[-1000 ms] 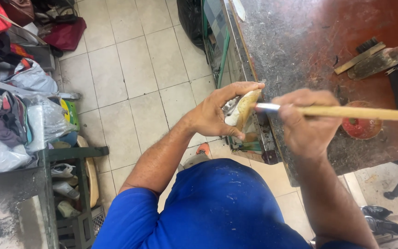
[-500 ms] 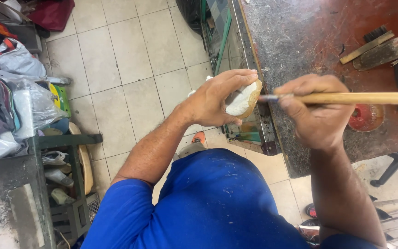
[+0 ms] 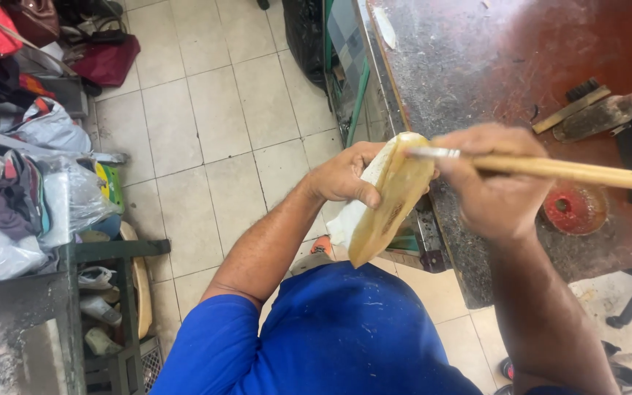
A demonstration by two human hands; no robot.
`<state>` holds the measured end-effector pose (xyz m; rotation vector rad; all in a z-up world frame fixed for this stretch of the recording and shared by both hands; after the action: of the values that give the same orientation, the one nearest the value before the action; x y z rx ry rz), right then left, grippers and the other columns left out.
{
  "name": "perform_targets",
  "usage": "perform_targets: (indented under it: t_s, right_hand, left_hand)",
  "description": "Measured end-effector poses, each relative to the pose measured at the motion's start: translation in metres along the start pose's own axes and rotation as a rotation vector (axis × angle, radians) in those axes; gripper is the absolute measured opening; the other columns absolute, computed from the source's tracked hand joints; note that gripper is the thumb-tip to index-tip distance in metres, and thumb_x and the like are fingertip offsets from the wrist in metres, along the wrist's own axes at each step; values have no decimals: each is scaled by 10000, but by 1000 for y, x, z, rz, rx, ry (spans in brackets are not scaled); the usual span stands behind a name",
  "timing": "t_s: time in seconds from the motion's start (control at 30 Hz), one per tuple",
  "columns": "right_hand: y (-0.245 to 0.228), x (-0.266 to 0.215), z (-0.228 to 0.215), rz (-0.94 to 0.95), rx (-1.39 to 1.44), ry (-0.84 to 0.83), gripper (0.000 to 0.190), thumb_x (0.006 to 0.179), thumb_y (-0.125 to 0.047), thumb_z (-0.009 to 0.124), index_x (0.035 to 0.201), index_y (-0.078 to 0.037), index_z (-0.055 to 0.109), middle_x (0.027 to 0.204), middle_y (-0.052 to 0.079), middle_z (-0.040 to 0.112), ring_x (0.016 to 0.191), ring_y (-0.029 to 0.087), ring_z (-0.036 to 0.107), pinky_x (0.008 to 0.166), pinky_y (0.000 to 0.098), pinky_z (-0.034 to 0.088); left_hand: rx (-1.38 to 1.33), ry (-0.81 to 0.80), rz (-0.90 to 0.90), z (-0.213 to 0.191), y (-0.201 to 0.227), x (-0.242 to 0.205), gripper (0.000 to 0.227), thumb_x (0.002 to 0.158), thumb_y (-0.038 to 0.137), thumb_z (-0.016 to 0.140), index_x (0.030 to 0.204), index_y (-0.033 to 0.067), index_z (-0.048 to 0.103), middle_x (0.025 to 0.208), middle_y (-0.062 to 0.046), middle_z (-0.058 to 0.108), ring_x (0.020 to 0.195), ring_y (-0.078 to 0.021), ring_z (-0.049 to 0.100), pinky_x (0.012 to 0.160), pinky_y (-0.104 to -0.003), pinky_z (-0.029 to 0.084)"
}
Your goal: The person applies a red adhesive to the sole of a shoe using a brush. They repeatedly dip the brush into a container of glue and spread it across the shoe sole's surface.
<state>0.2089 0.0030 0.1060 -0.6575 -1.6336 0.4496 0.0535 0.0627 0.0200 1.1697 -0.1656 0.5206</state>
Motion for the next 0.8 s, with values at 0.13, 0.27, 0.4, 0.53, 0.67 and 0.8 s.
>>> perform_targets:
  t_s: [0.13, 0.27, 0.4, 0.53, 0.67, 0.8]
  right_hand:
    - [-10, 7, -6, -207, -130, 22, 179, 965, 105, 670, 1032, -17, 557, 933, 177, 686, 834, 307, 746, 653, 323, 644]
    - [-13, 3, -8, 103, -135, -146, 133, 860, 83, 742, 833, 24, 625, 933, 245, 724, 814, 313, 730, 734, 379, 606]
    - [-17, 4, -13, 22, -137, -98, 128, 873, 108, 722, 884, 27, 622, 965, 246, 717, 834, 304, 722, 737, 342, 603]
    - [-14, -6, -18, 213, -242, -150, 95, 851, 124, 685, 851, 51, 624, 894, 238, 706, 772, 284, 693, 721, 360, 571]
    - [-3, -5, -17, 78, -2, -86, 172, 936, 51, 697, 1072, -5, 607, 955, 190, 725, 704, 182, 743, 608, 241, 624]
    - [6, -5, -27, 24, -122, 83, 96, 1035, 151, 618, 1080, 76, 577, 878, 231, 696, 700, 268, 754, 547, 287, 651]
  left_hand:
    - [-181, -58, 3, 2, -8, 5, 841, 866, 419, 891, 1451, -55, 517, 1424, -255, 610, 1257, -354, 669, 1078, -511, 572]
    - [-411, 22, -42, -24, -40, -9, 687, 850, 294, 903, 1326, -96, 597, 1182, -223, 738, 983, -346, 762, 796, -458, 664]
    - [-528, 39, -37, -23, -40, -11, 647, 845, 283, 902, 1290, -99, 630, 1177, -207, 743, 1006, -351, 753, 827, -479, 646]
    - [-600, 17, 21, -13, -28, -14, 824, 912, 292, 869, 1496, -96, 437, 1409, -330, 566, 1246, -503, 606, 1117, -763, 427]
    - [-565, 10, -29, -9, -23, -13, 906, 881, 330, 880, 1519, -101, 403, 1464, -338, 534, 1223, -574, 610, 1089, -696, 486]
    - [-437, 7, -48, -10, -21, -13, 840, 866, 329, 889, 1443, -125, 478, 1308, -350, 624, 1158, -535, 662, 971, -636, 574]
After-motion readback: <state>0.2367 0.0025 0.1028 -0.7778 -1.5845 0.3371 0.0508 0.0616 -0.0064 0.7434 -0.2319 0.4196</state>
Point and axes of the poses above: each hand's wrist, its own x-axis towards the middle knuckle, its own z-axis out of the palm, y = z × x, the point moved 6 cm from there along x, towards the middle knuckle
